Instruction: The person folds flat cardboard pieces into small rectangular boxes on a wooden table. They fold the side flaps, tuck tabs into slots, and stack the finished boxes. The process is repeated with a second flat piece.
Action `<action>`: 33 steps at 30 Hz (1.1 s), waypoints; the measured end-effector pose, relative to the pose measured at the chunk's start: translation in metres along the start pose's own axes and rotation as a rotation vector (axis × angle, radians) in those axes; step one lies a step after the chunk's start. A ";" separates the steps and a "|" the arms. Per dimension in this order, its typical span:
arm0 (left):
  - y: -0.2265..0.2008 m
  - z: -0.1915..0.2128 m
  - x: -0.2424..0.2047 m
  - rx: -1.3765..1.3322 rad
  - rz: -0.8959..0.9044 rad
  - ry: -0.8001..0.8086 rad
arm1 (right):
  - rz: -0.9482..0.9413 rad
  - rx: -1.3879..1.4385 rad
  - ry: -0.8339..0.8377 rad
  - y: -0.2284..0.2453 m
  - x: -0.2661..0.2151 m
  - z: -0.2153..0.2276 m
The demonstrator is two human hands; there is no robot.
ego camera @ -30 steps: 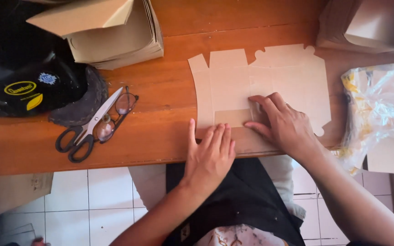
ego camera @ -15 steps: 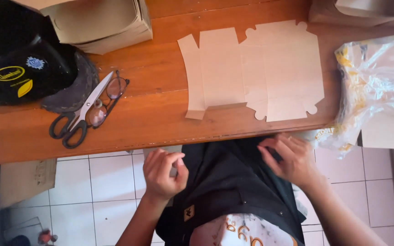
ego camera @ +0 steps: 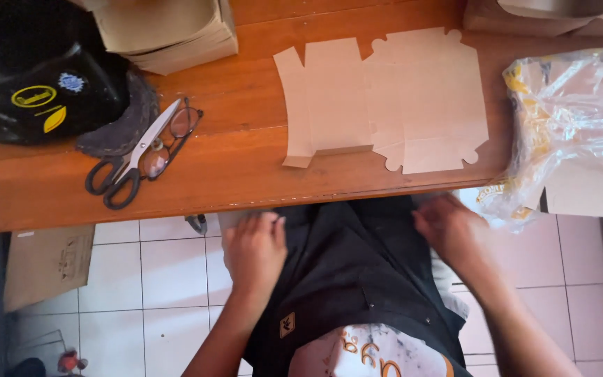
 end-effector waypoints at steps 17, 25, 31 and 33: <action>0.165 -0.033 -0.082 0.082 0.651 0.290 | -0.308 -0.156 -0.089 -0.038 -0.033 0.074; 0.068 0.027 -0.012 -0.202 0.600 0.542 | 0.328 0.278 -0.287 0.057 -0.041 0.118; -0.042 0.068 0.086 -0.508 -0.093 -0.076 | 0.511 0.224 -0.462 0.122 0.010 0.135; -0.075 0.064 0.106 -0.362 -0.265 -0.022 | 0.704 0.249 -0.408 0.147 0.018 0.138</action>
Point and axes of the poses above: each hand's wrist, its own x-axis towards the middle knuckle, its own z-axis out of the back of the hand, y = z × x, the point moved 9 cm from there along x, towards the middle knuckle, and after that the axes turned 3 degrees about -z, right-handed, at the moved point
